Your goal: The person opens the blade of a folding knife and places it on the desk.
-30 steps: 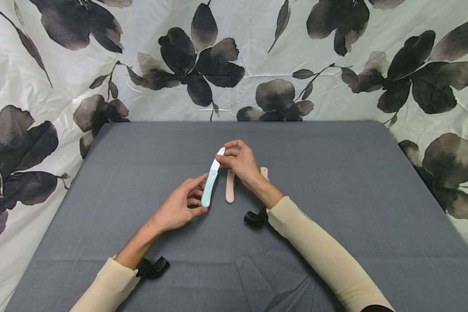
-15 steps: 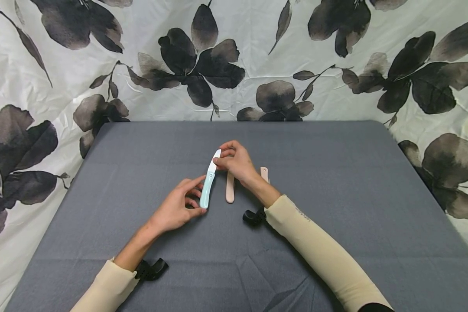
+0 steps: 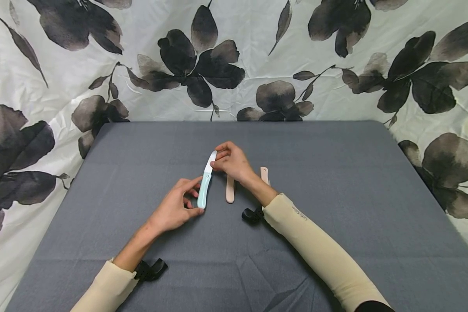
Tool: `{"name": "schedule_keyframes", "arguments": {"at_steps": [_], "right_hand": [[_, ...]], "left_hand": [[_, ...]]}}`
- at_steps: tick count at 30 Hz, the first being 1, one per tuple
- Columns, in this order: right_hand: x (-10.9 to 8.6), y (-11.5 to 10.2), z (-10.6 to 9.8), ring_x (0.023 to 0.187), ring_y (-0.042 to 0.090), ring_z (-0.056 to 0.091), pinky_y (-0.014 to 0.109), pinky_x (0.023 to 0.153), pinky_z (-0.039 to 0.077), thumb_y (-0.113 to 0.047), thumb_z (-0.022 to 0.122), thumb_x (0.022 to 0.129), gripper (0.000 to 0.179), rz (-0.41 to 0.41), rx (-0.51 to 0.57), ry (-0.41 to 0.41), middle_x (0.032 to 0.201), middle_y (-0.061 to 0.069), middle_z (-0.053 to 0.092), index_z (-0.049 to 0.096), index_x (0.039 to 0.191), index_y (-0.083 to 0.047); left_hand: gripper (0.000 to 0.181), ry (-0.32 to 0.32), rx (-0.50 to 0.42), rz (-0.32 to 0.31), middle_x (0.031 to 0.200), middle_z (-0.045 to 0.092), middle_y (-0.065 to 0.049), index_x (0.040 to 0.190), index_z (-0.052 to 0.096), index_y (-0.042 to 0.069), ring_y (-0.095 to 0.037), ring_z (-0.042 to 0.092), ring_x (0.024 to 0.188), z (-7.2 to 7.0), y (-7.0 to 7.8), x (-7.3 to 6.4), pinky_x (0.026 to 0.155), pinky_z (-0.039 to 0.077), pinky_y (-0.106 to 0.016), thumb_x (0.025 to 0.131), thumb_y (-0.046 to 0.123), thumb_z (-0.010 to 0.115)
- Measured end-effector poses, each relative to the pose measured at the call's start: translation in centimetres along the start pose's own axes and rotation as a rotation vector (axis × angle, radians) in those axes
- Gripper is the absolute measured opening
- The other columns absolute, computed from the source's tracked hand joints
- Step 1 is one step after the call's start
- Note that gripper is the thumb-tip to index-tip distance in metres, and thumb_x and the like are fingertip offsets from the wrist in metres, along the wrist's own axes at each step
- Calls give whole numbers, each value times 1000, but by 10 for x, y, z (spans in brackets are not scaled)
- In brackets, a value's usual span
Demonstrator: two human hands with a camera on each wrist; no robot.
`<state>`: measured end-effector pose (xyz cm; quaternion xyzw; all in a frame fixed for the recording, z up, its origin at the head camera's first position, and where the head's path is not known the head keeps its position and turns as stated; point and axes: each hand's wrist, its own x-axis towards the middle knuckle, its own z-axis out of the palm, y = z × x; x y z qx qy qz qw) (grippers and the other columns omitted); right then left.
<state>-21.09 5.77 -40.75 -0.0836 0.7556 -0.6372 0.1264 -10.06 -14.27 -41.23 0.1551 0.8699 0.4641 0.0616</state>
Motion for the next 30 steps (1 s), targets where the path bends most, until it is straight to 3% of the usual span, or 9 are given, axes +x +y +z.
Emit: {"name": "schedule_keyframes", "arguments": {"at_steps": [4, 12, 19, 30], "right_hand": [[0, 0, 1, 79, 13, 69, 43, 83, 63, 6, 74, 90, 51, -20, -48, -14, 109, 19, 63, 53, 136, 7], [4, 5, 3, 84, 16, 68, 21, 69, 53, 2, 78, 89, 51, -14, -125, -20, 109, 17, 66, 56, 135, 2], [4, 5, 5, 95, 24, 70, 21, 73, 53, -3, 80, 89, 53, -11, -226, -29, 113, 18, 68, 59, 137, 0], [7, 4, 7, 100, 25, 68, 23, 75, 52, -7, 76, 93, 52, -13, -327, -67, 121, 19, 68, 59, 142, 0]], "left_hand": [[84, 11, 26, -9, 129, 56, -21, 153, 47, -2, -22, 60, 94, 0, -2, 0, 66, 50, -20, 78, -9, 84], [84, 9, 73, -36, 131, 54, -21, 154, 47, -1, -21, 58, 81, 0, -4, -1, 66, 48, -21, 79, -5, 85], [83, 2, 116, -54, 129, 54, -20, 154, 47, -1, -20, 55, 76, 0, -5, 0, 66, 46, -22, 81, -1, 86], [83, 5, 156, -60, 128, 57, -18, 153, 47, -3, -22, 57, 89, 0, -7, 3, 69, 46, -21, 80, 0, 86]]}}
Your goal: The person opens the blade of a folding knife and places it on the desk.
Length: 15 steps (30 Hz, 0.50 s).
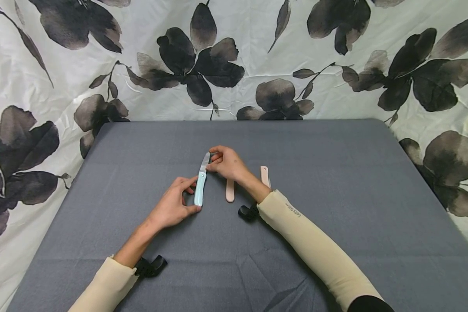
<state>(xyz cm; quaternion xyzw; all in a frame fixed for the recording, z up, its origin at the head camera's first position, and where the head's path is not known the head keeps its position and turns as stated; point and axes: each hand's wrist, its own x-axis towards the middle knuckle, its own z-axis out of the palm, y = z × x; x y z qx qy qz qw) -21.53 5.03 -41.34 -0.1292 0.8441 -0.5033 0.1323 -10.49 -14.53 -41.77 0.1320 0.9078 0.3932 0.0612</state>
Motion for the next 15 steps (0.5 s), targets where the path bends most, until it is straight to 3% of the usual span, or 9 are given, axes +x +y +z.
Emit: {"name": "schedule_keyframes", "arguments": {"at_steps": [8, 15], "right_hand": [[2, -4, 1, 99, 25, 66, 24, 76, 50, -10, 71, 97, 49, 12, -67, -15, 122, 18, 68, 60, 143, 0], [4, -6, 3, 100, 23, 63, 26, 80, 49, -11, 71, 98, 50, 39, -99, -39, 122, 16, 66, 58, 145, -1]], "left_hand": [[82, 6, 29, 5, 124, 59, -18, 152, 48, -5, -24, 59, 98, 0, 0, 3, 74, 47, -23, 79, 1, 87], [81, -6, 45, -6, 124, 59, -18, 151, 48, -6, -27, 60, 106, -1, 0, 4, 91, 48, -38, 80, 2, 86]]}}
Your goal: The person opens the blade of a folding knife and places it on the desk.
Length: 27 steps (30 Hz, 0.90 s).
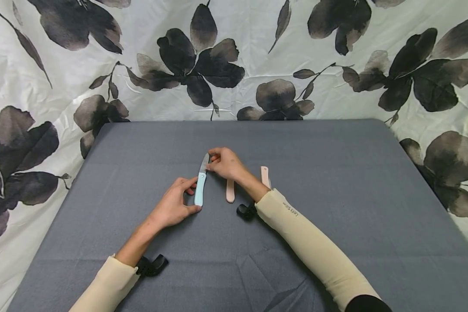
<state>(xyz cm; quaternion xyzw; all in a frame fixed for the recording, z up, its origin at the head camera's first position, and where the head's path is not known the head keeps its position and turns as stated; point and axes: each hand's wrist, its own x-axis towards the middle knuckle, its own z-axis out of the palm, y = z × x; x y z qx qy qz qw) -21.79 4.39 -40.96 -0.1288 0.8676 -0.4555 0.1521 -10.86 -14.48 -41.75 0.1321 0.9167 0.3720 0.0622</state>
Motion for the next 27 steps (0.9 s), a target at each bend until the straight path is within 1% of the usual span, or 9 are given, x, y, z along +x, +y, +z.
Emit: {"name": "schedule_keyframes", "arguments": {"at_steps": [9, 16, 20, 27], "right_hand": [[3, -3, 1, 99, 22, 60, 28, 83, 48, -11, 70, 98, 52, -1, -50, -27, 121, 17, 66, 57, 146, 2], [3, -5, 2, 92, 18, 54, 24, 80, 44, -8, 70, 97, 52, -49, -130, -46, 112, 17, 66, 56, 144, 7], [3, -4, 2, 89, 18, 52, 24, 78, 41, -9, 70, 97, 51, -61, -143, -53, 108, 15, 64, 57, 144, 7], [5, -2, 0, 95, 19, 57, 27, 84, 46, -10, 70, 97, 51, -47, -134, -53, 114, 17, 67, 57, 144, 6]], "left_hand": [[81, -27, 5, -26, 120, 58, -18, 151, 48, -8, -28, 60, 105, -1, -1, 2, 94, 48, -43, 81, 5, 86], [81, -47, -4, -42, 120, 57, -19, 152, 46, -8, -28, 58, 105, 0, -1, 1, 93, 47, -42, 83, 4, 84], [80, -47, -6, -47, 121, 56, -20, 152, 45, -9, -29, 58, 106, 1, 0, 0, 93, 47, -42, 83, 4, 84], [82, -47, -14, -52, 124, 55, -21, 153, 43, -8, -30, 58, 109, 2, 1, 0, 97, 48, -47, 83, 2, 84]]}}
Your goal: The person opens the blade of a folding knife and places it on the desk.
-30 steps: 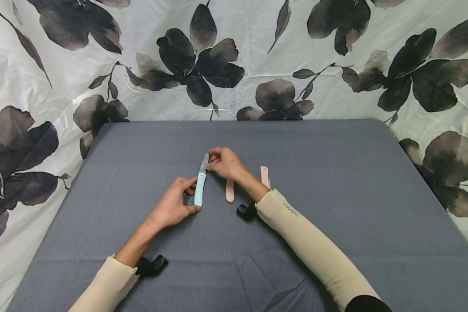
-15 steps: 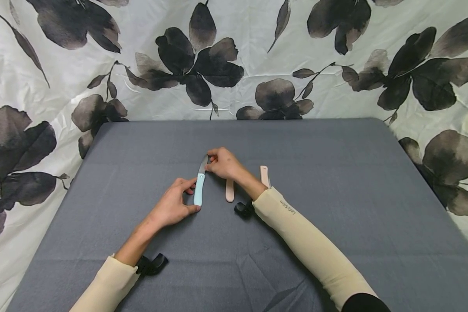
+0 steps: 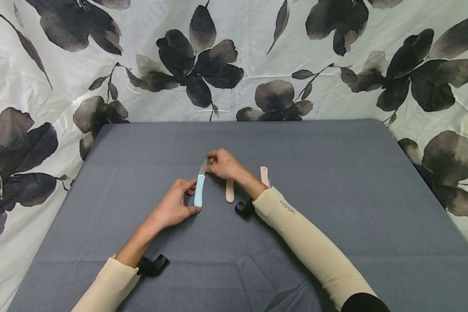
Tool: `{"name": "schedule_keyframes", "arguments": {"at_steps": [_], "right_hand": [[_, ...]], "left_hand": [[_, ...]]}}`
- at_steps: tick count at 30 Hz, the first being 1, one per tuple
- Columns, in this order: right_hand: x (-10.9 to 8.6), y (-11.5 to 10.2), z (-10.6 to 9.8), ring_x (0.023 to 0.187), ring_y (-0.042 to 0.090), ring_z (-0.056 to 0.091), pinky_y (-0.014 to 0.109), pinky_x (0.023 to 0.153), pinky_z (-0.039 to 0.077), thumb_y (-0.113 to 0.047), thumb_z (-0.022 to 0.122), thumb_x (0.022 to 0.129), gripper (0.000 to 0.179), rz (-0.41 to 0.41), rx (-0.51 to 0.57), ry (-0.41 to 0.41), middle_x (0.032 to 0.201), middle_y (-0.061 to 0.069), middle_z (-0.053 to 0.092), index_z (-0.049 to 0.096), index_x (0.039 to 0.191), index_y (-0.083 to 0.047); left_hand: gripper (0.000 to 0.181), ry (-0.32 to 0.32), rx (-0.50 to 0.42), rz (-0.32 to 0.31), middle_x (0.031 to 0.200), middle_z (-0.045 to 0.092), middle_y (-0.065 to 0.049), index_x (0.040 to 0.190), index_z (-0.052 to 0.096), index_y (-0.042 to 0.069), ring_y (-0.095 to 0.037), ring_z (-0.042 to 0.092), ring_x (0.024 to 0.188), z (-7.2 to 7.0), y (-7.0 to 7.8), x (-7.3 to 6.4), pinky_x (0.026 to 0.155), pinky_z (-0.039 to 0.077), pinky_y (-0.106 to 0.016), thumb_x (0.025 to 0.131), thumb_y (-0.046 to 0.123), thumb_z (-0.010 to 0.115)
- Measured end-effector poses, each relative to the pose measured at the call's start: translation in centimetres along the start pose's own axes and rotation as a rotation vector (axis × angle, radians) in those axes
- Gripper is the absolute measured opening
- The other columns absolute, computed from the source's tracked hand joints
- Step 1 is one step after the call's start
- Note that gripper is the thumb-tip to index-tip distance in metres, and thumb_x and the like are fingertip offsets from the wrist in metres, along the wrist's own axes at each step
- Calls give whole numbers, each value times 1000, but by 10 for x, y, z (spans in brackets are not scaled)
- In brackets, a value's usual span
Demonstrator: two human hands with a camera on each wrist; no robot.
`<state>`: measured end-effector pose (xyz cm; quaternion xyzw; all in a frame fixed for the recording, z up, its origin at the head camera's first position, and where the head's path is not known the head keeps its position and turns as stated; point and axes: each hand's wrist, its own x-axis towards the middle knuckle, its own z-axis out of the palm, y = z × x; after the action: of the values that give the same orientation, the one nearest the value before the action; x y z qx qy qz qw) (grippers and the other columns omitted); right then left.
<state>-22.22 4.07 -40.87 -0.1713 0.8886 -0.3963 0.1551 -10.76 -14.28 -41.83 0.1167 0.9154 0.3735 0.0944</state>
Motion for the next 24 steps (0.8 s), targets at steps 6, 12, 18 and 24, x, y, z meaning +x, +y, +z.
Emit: {"name": "schedule_keyframes", "arguments": {"at_steps": [6, 12, 18, 24], "right_hand": [[-2, 3, -2, 94, 19, 59, 23, 79, 47, -11, 69, 98, 49, 8, 34, 12, 113, 15, 69, 59, 143, 6], [-9, 6, -8, 94, 22, 61, 23, 76, 47, -11, 68, 99, 42, -6, 92, 66, 114, 16, 69, 63, 138, 2], [-16, 10, -17, 104, 27, 64, 31, 85, 52, -12, 67, 100, 35, -30, 124, 95, 118, 16, 69, 67, 133, -1], [-22, 12, -25, 109, 28, 66, 38, 93, 55, -13, 66, 101, 32, -27, 97, 110, 123, 15, 70, 69, 130, -1]], "left_hand": [[81, 38, -25, 0, 129, 52, -22, 153, 44, -6, -32, 57, 112, 2, 1, -1, 100, 48, -50, 83, 3, 84], [76, 134, -27, 30, 124, 53, -21, 151, 50, -1, -31, 57, 106, 4, 9, 0, 92, 47, -42, 84, 6, 85], [67, 193, -31, 81, 121, 56, -19, 145, 58, 1, -25, 56, 80, 8, 17, 2, 64, 41, -25, 84, 4, 85], [61, 188, -34, 118, 119, 59, -18, 141, 61, 1, -23, 56, 80, 15, 23, 5, 67, 44, -24, 84, 2, 83]]}}
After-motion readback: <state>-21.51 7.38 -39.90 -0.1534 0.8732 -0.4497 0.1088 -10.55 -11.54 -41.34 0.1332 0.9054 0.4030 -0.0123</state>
